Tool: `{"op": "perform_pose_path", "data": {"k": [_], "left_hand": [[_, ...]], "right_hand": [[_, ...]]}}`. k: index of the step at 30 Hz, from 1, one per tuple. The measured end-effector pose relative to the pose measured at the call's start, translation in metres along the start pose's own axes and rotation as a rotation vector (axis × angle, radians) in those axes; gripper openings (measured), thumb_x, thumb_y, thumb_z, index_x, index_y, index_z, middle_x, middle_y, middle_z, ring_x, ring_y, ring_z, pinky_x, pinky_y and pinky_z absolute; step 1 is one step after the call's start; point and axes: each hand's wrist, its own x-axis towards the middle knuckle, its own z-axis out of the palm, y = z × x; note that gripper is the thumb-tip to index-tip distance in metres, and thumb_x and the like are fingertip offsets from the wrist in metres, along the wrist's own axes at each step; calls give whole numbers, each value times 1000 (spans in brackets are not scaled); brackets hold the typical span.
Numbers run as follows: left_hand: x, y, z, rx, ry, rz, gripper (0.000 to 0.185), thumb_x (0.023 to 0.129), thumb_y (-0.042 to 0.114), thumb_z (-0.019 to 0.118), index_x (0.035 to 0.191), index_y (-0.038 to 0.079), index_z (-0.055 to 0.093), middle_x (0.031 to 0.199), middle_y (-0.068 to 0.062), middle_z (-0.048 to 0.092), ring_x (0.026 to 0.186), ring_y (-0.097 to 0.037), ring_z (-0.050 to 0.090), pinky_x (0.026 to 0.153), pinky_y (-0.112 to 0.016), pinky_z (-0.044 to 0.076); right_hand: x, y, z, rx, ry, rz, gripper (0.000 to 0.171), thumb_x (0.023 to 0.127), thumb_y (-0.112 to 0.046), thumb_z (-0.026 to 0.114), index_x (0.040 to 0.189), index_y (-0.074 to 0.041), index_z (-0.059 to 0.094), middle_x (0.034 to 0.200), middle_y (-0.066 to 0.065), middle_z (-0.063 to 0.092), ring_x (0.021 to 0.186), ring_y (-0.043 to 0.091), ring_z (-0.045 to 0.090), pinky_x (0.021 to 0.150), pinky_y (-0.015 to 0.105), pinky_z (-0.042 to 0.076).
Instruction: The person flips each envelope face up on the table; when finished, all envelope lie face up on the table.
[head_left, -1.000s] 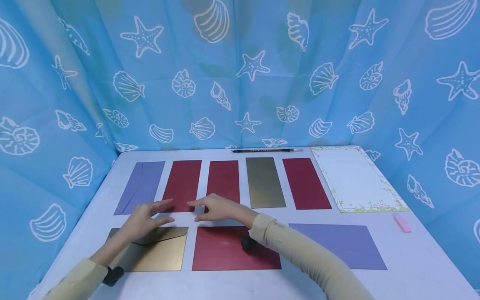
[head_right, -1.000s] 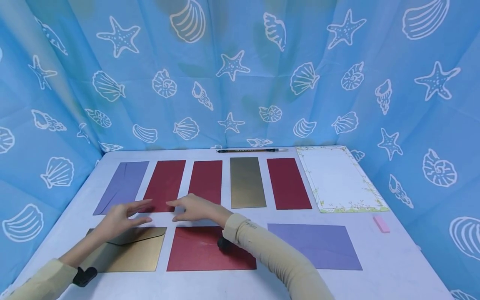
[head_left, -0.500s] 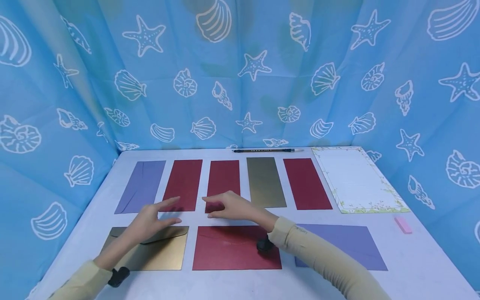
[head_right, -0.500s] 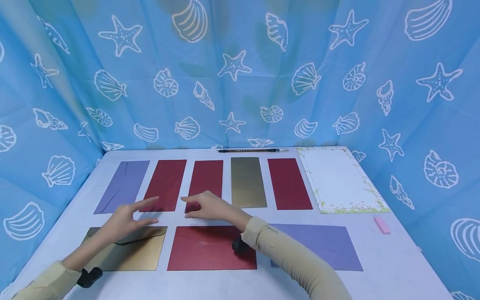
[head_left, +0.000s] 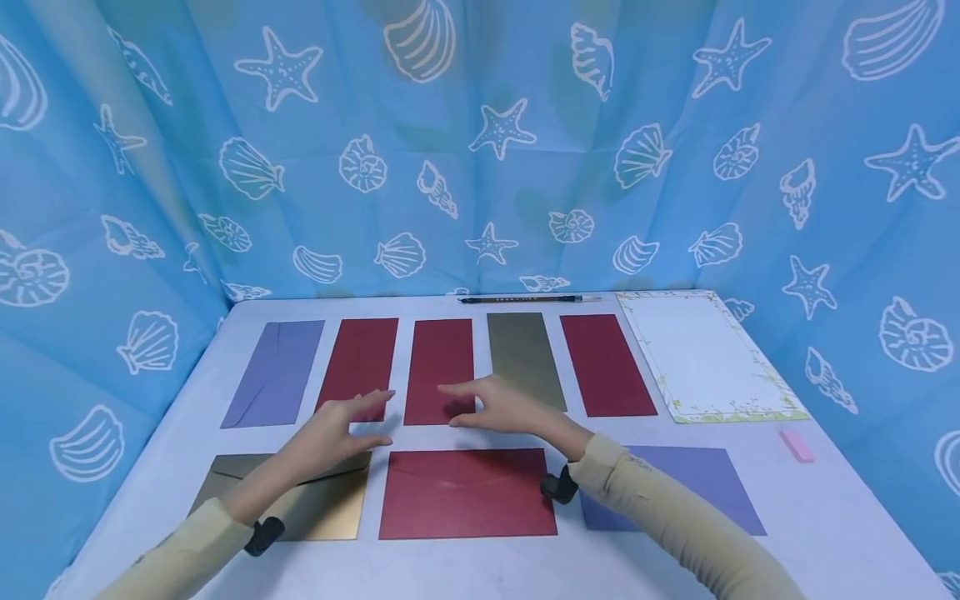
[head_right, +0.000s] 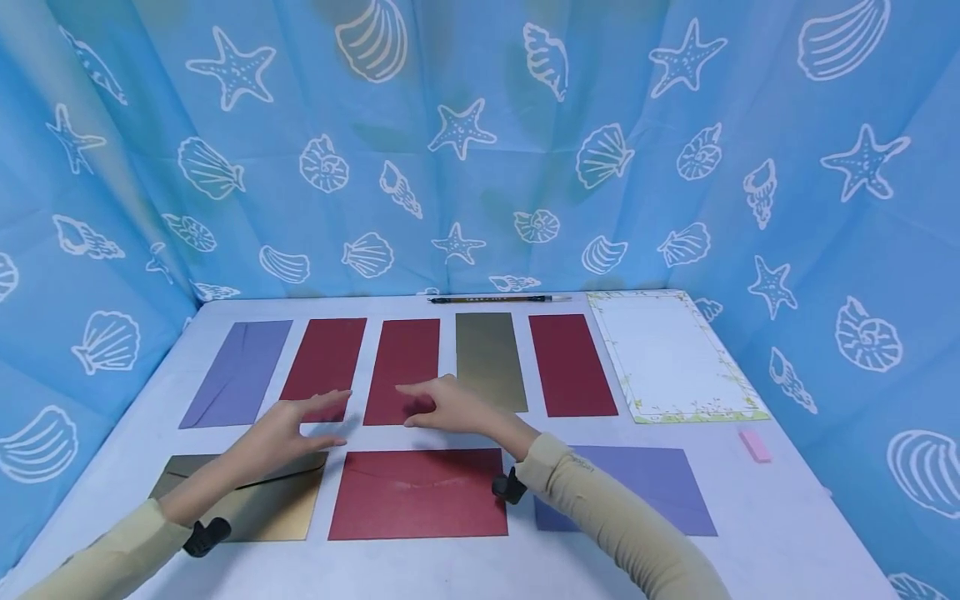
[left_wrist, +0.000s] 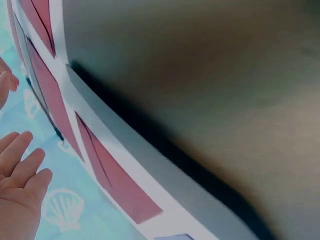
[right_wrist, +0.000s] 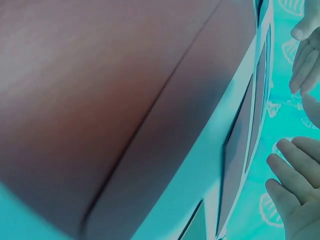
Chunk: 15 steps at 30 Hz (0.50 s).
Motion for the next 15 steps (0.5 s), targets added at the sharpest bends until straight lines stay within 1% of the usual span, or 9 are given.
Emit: {"op": "perform_pose_path", "data": {"k": [2,4,6,7,9,10,11,13,15], "left_hand": [[5,4,2,6,-19,20,68,79,26,81,138,5,53,121,-15,65,109,-32,63,87,-45,52],[9,7,4,14,-42,41,68,80,27,80,137,5,53,112,-14,68,104,-30,65,82,-43,55],[12,11,7,29,-61,61,68,80,28,80,137,4,53,105,-10,70,99,-28,66,78,-39,56],[13,12,8,38,-69,67,68,80,28,80,137,4,54,97,-8,71,91,-25,67,75,-37,56],[16,14,11,47,-83,70,68,79,28,81,137,4,53,80,-2,67,76,-19,63,69,-32,54],[18,15,13,53,-84,73,68,79,28,81,137,4,53,82,-1,68,71,-16,60,67,-29,53],[20,16,14,53,-91,68,69,79,29,81,137,4,53,77,0,65,65,-14,55,65,-27,51],[23,17,18,58,-94,61,69,79,29,81,137,5,53,83,-2,68,65,-12,52,62,-24,47],[27,17,23,70,-96,60,69,79,31,81,138,6,53,95,-6,70,70,-13,57,63,-22,48]], "right_hand": [[-4,3,-2,1,-1,5,56,88,-19,72,138,-4,52,131,13,59,113,24,60,87,38,52],[-9,6,-4,-3,3,17,56,88,-20,73,138,-4,53,131,12,60,118,24,58,91,39,51],[-13,9,-6,-8,-1,35,57,87,-22,73,138,-6,53,123,11,65,95,19,65,84,33,53],[-15,11,-7,-11,-1,41,58,87,-23,73,139,-6,52,119,11,66,79,15,63,77,29,53],[-18,14,-9,-22,-5,52,58,88,-25,73,139,-7,52,99,11,70,54,12,44,61,23,46],[-20,16,-9,-26,-9,56,59,88,-26,73,139,-7,52,91,12,68,50,13,32,56,23,40],[-21,17,-10,-27,-11,57,59,88,-26,73,139,-7,52,90,13,68,51,13,30,54,24,36],[-23,20,-12,-35,-10,55,59,88,-26,73,139,-6,51,101,14,69,59,13,46,59,23,37],[-26,23,-14,-38,-11,59,60,88,-26,73,139,-5,51,118,13,66,80,17,60,65,25,42]]}}
